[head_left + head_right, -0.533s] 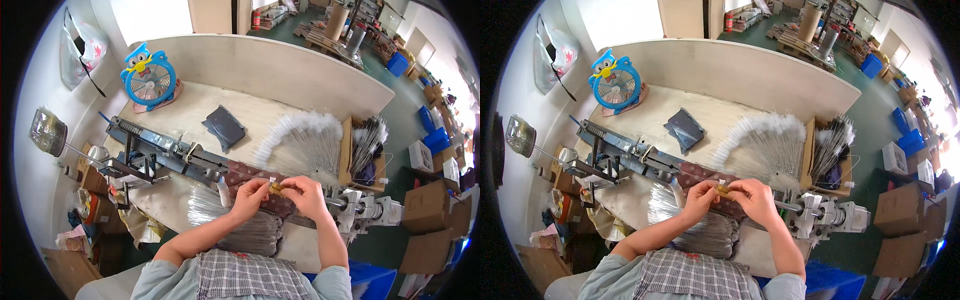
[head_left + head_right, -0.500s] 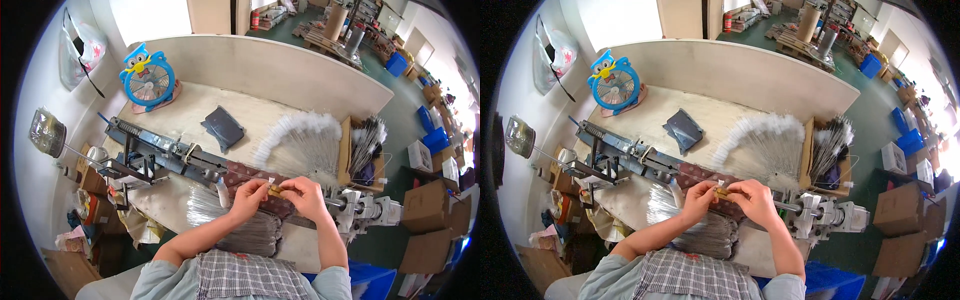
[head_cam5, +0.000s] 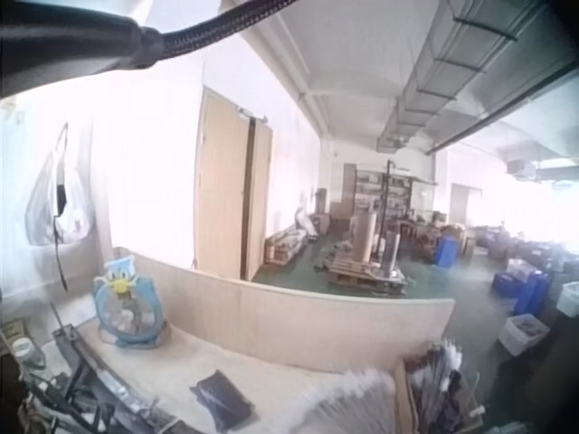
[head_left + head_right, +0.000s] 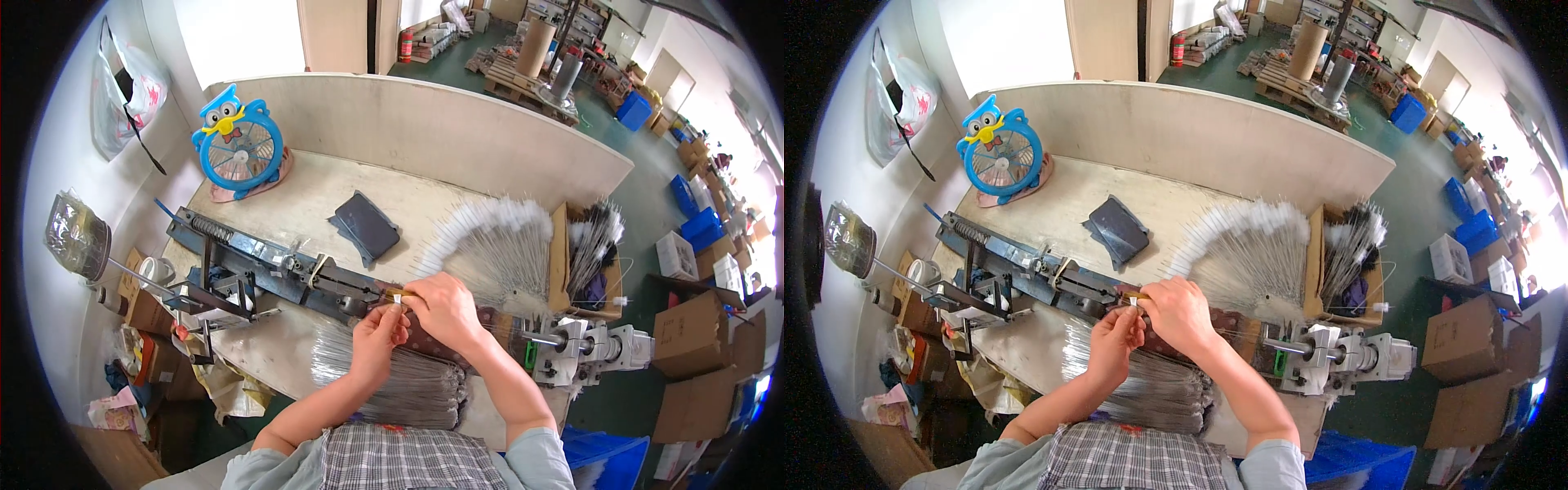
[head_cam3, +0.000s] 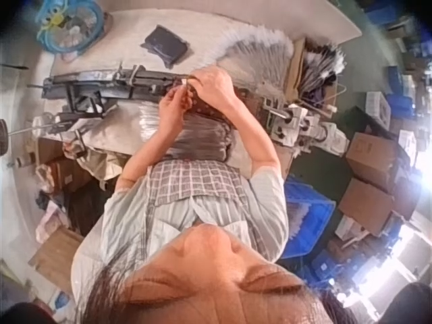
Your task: Feeding bundles of white bristles into an industrial brush-making machine.
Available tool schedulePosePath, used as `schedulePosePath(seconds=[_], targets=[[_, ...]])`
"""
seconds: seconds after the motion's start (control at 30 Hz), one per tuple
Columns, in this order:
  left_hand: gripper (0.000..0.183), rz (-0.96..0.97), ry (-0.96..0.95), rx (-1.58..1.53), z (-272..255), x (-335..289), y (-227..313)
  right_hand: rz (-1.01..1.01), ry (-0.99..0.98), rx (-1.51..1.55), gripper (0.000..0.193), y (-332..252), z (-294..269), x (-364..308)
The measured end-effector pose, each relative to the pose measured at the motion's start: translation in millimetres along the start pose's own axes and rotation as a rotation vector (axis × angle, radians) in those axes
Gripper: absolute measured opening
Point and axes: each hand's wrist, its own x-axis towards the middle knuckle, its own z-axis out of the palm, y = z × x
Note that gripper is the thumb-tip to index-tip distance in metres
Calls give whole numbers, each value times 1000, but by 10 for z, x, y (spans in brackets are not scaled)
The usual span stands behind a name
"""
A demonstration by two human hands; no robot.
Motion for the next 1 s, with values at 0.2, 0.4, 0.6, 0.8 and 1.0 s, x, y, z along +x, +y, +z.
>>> schedulePosePath(seconds=[0.2, 0.4, 0.6, 0.8, 1.0], targets=[[22, 47, -41, 79, -117, 2, -19, 189, -96, 129, 15, -124, -140, 0], [41, -52, -82, 37, -43, 5, 120, 304, -164, 194, 20, -99, -121, -3], [38, -38, 36, -179, 6, 6, 43, 8, 35, -106, 22, -255, -15, -76], [21, 19, 16, -219, -2, 20, -42, -40, 160, -142, 28, -221, -3, -97], [12, 74, 28, -250, 10, 26, -76, -180, 199, -138, 23, -166, -13, -132]])
